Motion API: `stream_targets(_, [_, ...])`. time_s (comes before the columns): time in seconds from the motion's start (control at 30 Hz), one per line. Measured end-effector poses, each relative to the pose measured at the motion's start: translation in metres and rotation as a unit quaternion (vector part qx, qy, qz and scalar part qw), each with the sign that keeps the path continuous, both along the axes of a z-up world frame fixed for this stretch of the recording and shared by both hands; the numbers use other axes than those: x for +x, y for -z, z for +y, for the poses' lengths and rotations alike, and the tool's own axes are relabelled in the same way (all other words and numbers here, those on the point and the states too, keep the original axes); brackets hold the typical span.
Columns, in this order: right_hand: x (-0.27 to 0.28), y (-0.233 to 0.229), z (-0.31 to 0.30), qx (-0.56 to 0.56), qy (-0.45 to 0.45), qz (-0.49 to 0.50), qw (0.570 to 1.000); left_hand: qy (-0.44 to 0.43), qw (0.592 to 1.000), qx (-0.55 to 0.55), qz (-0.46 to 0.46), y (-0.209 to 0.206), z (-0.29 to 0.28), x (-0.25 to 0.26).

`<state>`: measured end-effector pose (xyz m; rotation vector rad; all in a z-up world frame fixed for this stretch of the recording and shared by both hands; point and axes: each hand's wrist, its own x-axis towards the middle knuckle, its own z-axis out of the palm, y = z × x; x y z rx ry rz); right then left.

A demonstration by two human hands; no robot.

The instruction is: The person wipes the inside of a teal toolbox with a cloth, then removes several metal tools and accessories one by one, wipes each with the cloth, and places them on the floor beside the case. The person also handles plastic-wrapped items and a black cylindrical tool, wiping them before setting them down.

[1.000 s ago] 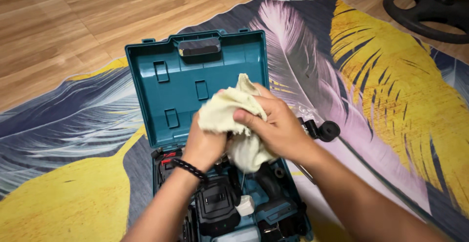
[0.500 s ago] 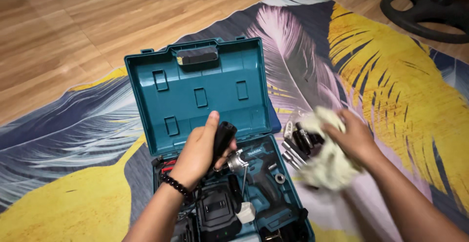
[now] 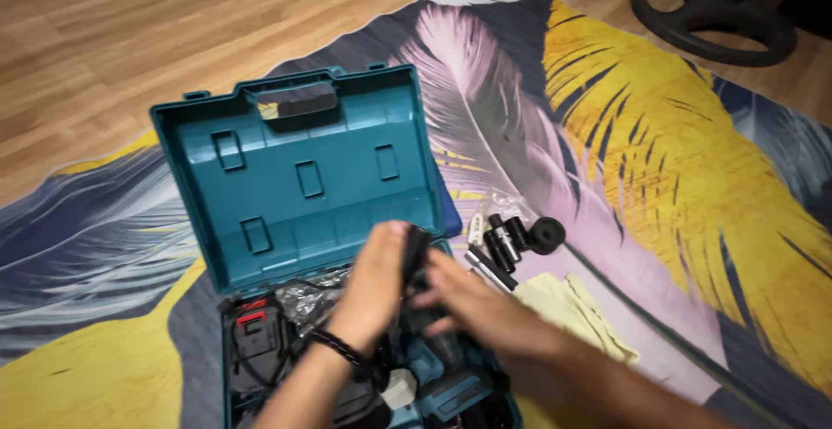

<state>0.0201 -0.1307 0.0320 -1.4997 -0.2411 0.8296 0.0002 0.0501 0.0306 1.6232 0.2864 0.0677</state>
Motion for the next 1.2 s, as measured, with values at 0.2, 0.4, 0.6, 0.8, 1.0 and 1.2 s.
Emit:
stream_targets(0.2, [0.022,0.038,0.009,0.089,0.138,0.069,0.984,0.074,0.992,0.102,0.029,0.020,-0.024,0.001])
stream_targets(0.4, [0.114,0.082,-0.050,-0.190,0.277,-0.100,0.937,0.086,0.991,0.103,-0.007,0.032,0.016,0.008])
stream_targets(0.6, [0.145,0.108,-0.072,-0.509,0.185,-0.288,0.790,-0.007,0.996,0.022,0.085,0.063,0.060,0.007])
stream_targets(0.8, [0.152,0.124,-0.073,-0.525,0.177,-0.312,0.771,0.011,0.998,0.028,0.054,0.091,0.064,0.002])
stream_targets(1.0, [0.144,0.124,-0.079,-0.467,0.167,-0.411,0.765,0.015,0.996,0.040,0.080,0.097,0.068,0.004])
stream_targets(1.2, [0.081,0.084,-0.062,-0.313,-0.026,-0.373,0.873,0.016,0.994,0.022,0.110,0.095,0.075,0.004])
